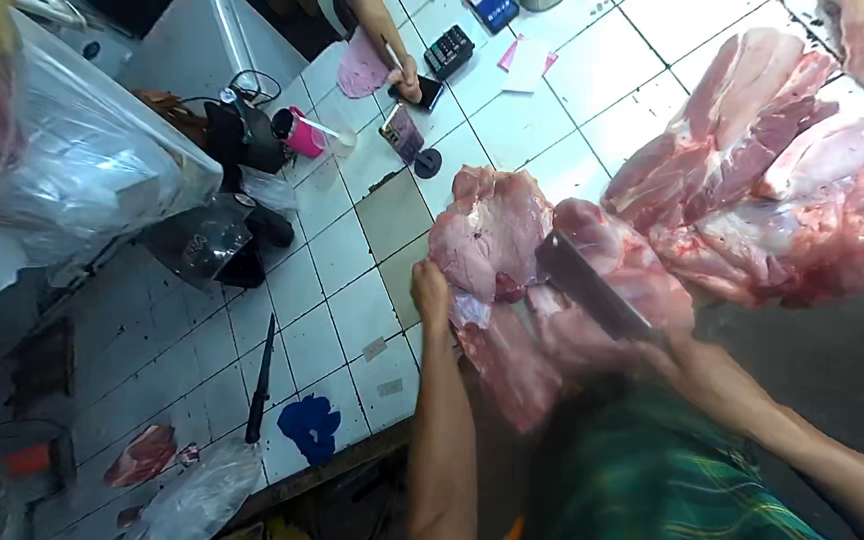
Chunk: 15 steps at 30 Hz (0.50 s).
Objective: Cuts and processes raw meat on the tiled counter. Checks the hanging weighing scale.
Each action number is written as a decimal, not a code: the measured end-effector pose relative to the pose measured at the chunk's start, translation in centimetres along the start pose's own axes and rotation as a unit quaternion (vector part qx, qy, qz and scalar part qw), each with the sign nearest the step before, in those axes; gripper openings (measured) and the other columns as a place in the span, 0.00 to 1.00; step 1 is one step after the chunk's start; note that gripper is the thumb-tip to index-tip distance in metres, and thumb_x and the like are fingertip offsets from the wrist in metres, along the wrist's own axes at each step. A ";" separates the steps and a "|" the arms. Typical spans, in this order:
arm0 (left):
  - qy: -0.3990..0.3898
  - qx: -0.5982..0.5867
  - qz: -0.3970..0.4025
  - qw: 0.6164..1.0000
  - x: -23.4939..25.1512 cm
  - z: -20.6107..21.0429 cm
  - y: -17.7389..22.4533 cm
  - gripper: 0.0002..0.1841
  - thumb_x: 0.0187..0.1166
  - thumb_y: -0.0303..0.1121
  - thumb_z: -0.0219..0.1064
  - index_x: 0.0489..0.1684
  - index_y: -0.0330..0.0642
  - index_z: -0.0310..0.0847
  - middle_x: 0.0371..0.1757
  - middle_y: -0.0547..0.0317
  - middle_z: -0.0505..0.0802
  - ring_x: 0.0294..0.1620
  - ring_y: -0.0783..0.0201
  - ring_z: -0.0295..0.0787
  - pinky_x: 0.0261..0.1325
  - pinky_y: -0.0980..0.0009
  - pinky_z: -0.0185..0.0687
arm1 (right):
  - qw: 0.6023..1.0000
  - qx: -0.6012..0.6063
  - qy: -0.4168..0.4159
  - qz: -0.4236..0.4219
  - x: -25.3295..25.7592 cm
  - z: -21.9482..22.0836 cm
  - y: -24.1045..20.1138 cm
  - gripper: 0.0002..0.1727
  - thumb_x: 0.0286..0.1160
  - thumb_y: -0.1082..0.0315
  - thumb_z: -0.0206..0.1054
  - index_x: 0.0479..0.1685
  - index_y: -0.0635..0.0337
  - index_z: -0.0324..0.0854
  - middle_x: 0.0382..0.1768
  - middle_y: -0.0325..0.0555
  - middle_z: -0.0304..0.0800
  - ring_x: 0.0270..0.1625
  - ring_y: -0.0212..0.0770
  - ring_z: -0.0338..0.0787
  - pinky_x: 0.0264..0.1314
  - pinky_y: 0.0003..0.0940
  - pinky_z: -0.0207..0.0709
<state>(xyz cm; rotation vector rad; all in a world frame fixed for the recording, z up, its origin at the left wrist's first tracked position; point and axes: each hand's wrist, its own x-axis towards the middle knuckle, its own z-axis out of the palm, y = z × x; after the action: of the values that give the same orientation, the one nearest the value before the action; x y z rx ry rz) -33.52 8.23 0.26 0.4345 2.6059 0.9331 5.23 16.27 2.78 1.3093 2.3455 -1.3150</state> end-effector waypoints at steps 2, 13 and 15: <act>0.014 0.070 0.066 0.995 -1.5 1.8 2.8 0.39 0.85 0.53 0.60 0.90 0.37 0.59 0.79 0.29 0.77 0.79 0.34 0.76 0.76 0.35 0.73 | 0.998 0.058 0.016 0.007 4.2 -0.3 -2.4 0.29 0.91 0.43 0.52 0.62 0.63 0.78 0.35 0.57 0.88 0.39 0.56 0.90 0.46 0.61 0.83; -0.056 0.112 -0.022 0.992 0.4 0.8 3.3 0.26 0.68 0.50 0.77 0.59 0.40 0.88 0.56 0.39 0.93 0.63 0.39 0.88 0.64 0.32 0.79 | 0.995 0.078 0.004 -0.054 18.5 3.5 -12.8 0.31 0.90 0.40 0.51 0.57 0.63 0.78 0.39 0.63 0.88 0.43 0.63 0.91 0.44 0.66 0.83; -0.059 0.069 -0.037 0.995 1.2 0.1 1.9 0.25 0.66 0.48 0.77 0.56 0.40 0.89 0.54 0.40 0.93 0.61 0.40 0.88 0.63 0.34 0.79 | 0.998 0.022 -0.013 -0.061 14.0 4.4 -10.7 0.29 0.90 0.41 0.52 0.62 0.61 0.77 0.40 0.63 0.90 0.43 0.64 0.92 0.45 0.67 0.84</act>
<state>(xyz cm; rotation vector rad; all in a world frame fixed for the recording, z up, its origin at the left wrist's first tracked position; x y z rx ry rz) -34.23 10.16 1.14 0.4123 2.5688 0.6864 -12.49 19.03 -0.24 1.1687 2.4267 -1.4181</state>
